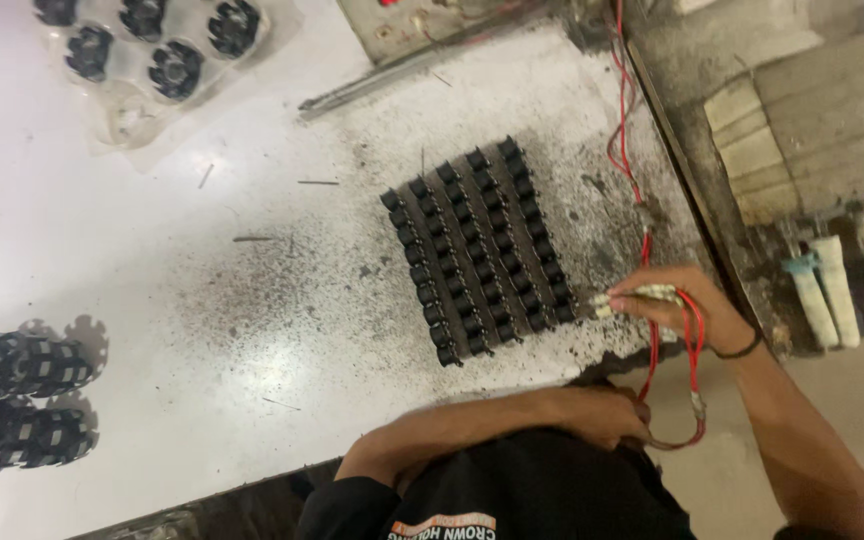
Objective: The person solders small black coil components onto a grid board at a workbench, holding each component in place with one hand while applying a soldering iron with the other, working through the rows one at a time. They then use a red probe tester to touch the soldered components, checking them across the board.
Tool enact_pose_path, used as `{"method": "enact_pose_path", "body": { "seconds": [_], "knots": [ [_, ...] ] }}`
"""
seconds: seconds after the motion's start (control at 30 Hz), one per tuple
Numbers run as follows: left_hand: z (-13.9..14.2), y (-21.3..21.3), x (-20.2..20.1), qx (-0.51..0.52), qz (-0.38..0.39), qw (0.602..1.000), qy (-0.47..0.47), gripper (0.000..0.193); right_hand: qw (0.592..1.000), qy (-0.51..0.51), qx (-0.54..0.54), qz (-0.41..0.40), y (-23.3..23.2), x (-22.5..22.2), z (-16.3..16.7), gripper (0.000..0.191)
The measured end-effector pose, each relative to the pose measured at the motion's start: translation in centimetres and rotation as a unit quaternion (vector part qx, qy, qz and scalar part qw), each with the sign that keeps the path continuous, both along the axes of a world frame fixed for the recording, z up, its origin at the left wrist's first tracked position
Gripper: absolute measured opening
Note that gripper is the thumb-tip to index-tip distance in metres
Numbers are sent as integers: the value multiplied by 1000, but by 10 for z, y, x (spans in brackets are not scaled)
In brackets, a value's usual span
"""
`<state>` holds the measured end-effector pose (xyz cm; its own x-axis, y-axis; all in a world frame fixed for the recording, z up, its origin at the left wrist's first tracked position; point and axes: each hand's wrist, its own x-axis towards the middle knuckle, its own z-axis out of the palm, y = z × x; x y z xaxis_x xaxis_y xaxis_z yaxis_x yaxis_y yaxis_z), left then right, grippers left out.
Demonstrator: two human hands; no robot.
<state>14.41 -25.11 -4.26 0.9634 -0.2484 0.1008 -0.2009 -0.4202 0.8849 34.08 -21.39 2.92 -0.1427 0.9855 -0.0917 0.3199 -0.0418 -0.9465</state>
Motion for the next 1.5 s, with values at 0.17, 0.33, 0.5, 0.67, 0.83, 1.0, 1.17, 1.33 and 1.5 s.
{"method": "enact_pose_path", "body": {
  "seconds": [0.17,0.33,0.5,0.67,0.83,1.0,1.17,1.33,1.5],
  "knots": [
    [0,1,-4,-41,-18,999,-10,14,998,8,46,-34,5,10,20,17],
    [5,0,-6,-45,-15,999,3,17,994,8,-76,-78,19,4,4,17],
    [7,1,-1,-64,-22,998,-11,18,999,-22,38,-22,26,-4,-2,17],
    [5,3,2,-63,-21,997,-37,19,998,15,57,6,28,2,14,18],
    [3,4,-2,-62,-44,997,-10,17,998,-14,62,-4,38,10,15,19],
    [5,5,-2,-79,-34,996,-35,14,998,-36,46,-16,48,0,2,18],
    [4,1,-1,-112,-33,992,-45,15,997,-28,74,16,54,-1,7,19],
    [2,4,2,-117,-28,990,-70,16,996,-52,70,38,62,3,20,21],
    [4,3,0,-121,-14,991,-58,15,991,-57,122,6,72,8,23,21]
  ]
}}
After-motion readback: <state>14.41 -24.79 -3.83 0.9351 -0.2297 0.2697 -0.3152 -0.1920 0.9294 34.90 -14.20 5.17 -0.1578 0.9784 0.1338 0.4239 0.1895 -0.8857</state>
